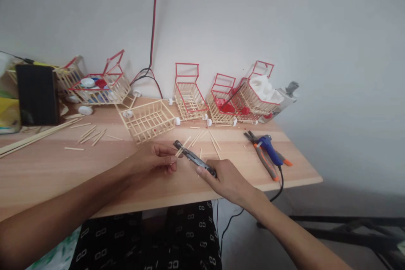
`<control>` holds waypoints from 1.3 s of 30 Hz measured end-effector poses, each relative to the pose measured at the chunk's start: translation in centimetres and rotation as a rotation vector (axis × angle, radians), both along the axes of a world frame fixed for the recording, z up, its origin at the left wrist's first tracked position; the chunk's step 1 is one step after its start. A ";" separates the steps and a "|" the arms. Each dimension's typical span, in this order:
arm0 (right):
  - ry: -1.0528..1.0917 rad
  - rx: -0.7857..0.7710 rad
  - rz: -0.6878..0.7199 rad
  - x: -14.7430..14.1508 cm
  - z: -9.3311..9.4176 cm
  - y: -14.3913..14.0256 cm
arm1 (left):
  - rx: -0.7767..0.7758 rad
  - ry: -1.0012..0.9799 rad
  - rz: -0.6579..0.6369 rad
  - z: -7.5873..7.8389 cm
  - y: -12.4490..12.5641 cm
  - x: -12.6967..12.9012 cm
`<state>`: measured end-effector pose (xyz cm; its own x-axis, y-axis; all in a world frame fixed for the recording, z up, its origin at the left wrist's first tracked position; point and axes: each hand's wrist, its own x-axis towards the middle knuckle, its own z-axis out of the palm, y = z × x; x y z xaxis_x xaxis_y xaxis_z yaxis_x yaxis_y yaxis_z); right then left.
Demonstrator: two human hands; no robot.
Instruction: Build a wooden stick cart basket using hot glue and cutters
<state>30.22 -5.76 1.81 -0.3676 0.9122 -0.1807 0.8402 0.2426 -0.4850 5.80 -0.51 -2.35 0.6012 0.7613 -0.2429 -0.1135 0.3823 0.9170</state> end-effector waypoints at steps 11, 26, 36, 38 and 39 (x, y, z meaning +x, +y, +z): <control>-0.047 0.023 0.054 0.4 -0.8 0.6 | -0.019 0.010 0.007 0.2 -0.4 0.0; -0.073 0.046 0.045 0.9 -1.3 1.1 | 0.054 0.071 0.010 -0.2 -0.4 0.0; 0.338 0.195 -0.355 1.6 -2.0 3.9 | 0.728 0.627 0.257 0.5 -0.4 -0.1; 0.436 0.224 -0.390 0.3 -2.2 5.1 | 0.877 0.739 0.272 0.2 -0.3 -0.2; 0.495 0.231 -0.406 -0.5 -2.3 5.8 | 0.932 0.783 0.262 0.0 -0.4 -0.3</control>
